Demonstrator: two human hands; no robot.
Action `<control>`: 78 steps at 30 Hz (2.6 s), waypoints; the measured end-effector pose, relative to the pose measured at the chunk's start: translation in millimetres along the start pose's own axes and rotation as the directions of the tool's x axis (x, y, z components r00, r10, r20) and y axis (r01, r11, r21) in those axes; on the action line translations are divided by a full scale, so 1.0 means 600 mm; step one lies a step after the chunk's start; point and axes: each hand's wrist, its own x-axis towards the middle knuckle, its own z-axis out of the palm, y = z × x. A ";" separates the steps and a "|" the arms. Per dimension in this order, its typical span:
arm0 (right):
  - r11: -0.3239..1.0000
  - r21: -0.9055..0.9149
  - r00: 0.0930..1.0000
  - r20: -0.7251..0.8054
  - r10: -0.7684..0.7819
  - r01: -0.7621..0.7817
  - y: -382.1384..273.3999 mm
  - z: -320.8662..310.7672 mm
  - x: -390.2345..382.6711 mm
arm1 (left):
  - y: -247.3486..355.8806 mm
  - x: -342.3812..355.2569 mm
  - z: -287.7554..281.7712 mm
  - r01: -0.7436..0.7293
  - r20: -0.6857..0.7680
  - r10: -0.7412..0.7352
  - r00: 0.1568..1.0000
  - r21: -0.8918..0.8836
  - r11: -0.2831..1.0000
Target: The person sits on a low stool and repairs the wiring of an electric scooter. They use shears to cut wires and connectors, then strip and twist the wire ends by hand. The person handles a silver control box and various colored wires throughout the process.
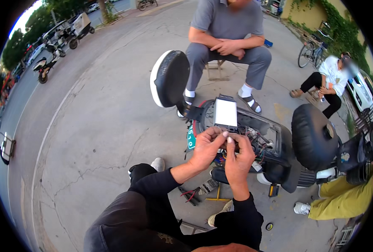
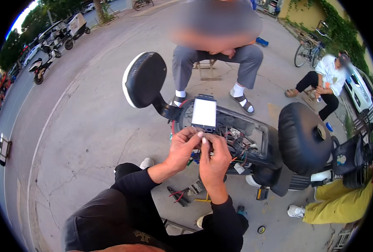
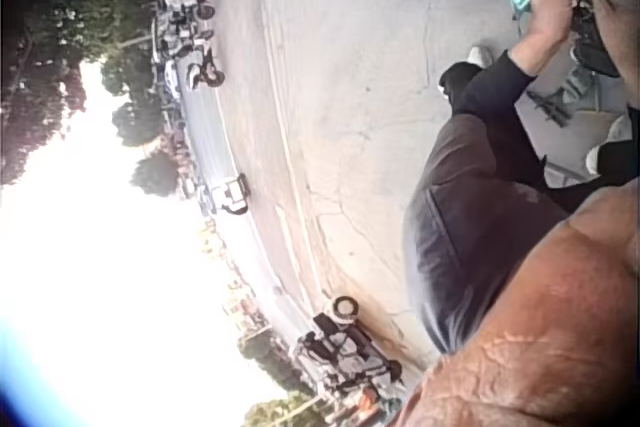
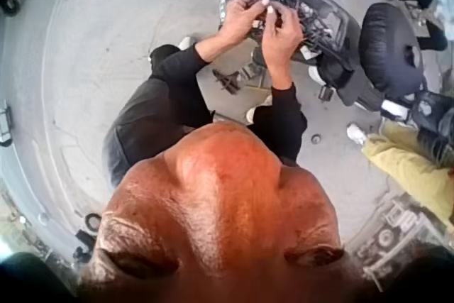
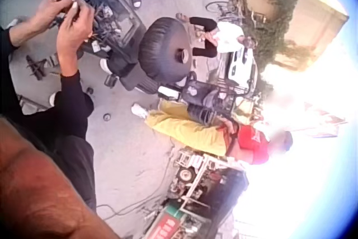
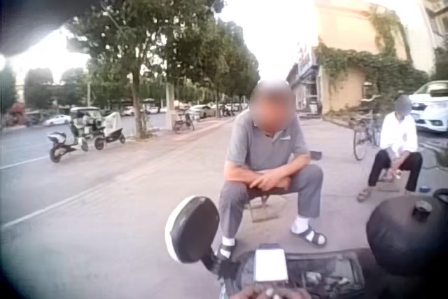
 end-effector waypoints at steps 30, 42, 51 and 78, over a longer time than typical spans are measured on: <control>0.999 0.038 0.999 -0.018 0.036 -0.035 0.010 -0.028 0.014 | -0.004 0.002 0.047 0.051 0.003 -0.050 0.999 -0.018 0.999; 0.993 0.081 0.995 -0.033 0.091 -0.088 0.014 -0.020 0.004 | -0.003 -0.012 0.039 0.148 0.089 -0.144 0.985 -0.035 0.988; 1.000 -0.006 0.998 -0.053 0.024 -0.025 0.017 -0.035 0.004 | -0.011 -0.010 0.051 0.147 0.065 -0.143 0.988 -0.076 0.986; 0.989 0.092 0.992 -0.028 0.120 -0.117 0.030 -0.019 0.005 | 0.000 -0.001 0.049 0.060 -0.008 -0.060 0.998 -0.045 0.997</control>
